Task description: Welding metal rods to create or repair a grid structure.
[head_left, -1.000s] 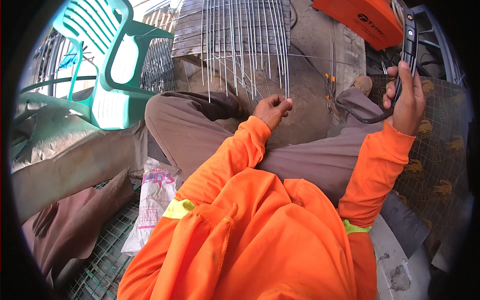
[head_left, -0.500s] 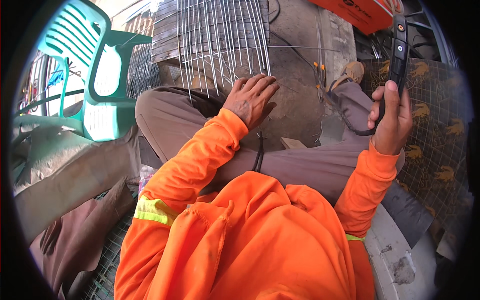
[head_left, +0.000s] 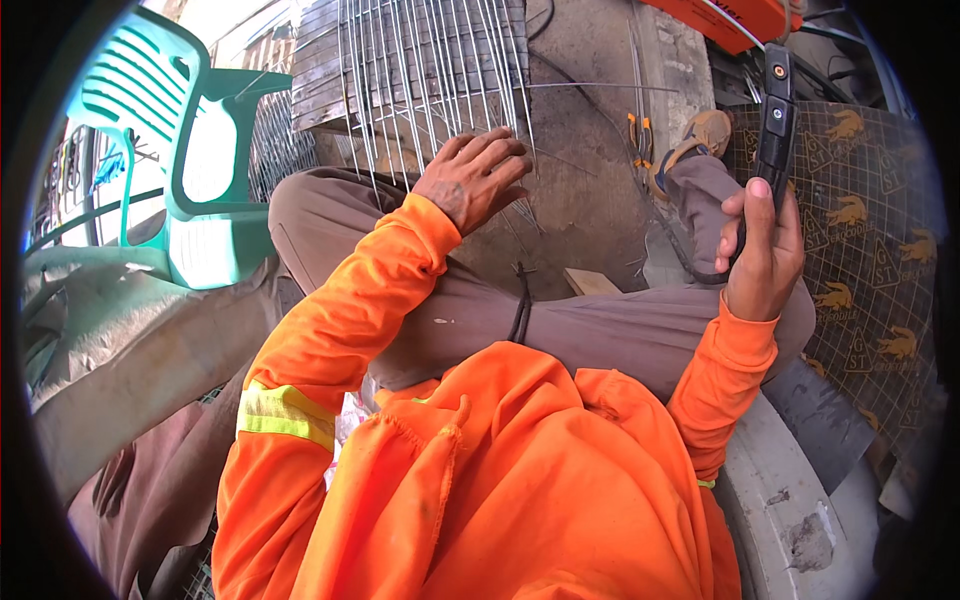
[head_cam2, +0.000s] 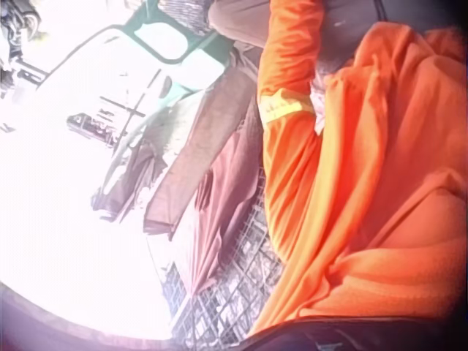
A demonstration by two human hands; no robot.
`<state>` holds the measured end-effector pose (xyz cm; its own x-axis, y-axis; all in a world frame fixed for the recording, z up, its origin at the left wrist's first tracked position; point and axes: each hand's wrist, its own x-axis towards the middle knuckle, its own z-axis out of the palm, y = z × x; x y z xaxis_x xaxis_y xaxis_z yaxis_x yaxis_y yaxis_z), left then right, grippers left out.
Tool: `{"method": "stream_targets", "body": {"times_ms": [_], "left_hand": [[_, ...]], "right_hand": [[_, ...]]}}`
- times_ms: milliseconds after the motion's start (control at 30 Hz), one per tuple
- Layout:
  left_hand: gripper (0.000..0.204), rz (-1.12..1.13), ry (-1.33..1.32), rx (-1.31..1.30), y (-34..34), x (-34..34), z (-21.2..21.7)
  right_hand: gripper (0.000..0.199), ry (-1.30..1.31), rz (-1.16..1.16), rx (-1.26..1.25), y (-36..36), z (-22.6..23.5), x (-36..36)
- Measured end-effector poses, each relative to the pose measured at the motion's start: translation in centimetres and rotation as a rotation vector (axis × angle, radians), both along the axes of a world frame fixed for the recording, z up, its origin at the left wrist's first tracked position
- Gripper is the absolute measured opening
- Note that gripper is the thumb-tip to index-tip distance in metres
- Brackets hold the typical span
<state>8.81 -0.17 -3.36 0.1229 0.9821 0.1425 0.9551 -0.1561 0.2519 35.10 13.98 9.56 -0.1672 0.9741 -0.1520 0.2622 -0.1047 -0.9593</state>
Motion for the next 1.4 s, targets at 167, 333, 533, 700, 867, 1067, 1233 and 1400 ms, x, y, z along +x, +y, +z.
{"method": "stream_targets", "body": {"times_ms": [167,333,533,700,867,1067,1233,1400], "left_hand": [[0.032,-0.015,0.040,-0.065,-0.9,-1.3,0.3],[0.031,-0.001,0.012,-0.115,-1.1,-1.7,0.7],[0.029,0.012,-0.003,-0.160,-0.8,-1.8,1.3],[0.028,-0.055,0.010,-0.062,-0.4,-1.8,0.7],[0.038,-0.026,-0.020,-0.097,0.1,-2.0,0.3],[0.041,-0.068,-0.015,-0.074,0.1,-2.6,0.5],[0.040,-0.095,-0.004,-0.079,0.3,-2.8,0.6],[0.037,-0.109,-0.008,-0.080,0.5,-2.7,0.8]], "right_hand": [[0.028,-0.003,-0.002,-0.003,-0.1,0.1,0.0],[0.028,0.008,0.012,-0.009,-0.4,-0.1,1.1],[0.030,-0.036,0.081,-0.026,-1.0,-1.3,1.0],[0.033,0.011,0.062,-0.285,-2.0,-2.8,0.0],[0.031,0.062,0.064,-0.323,-1.9,-3.1,-0.3],[0.031,0.070,0.001,-0.302,-1.9,-2.7,-0.4],[0.043,0.070,-0.003,-0.329,-2.5,-2.9,0.2],[0.044,0.088,-0.043,-0.341,-2.6,-3.1,0.4]]}}
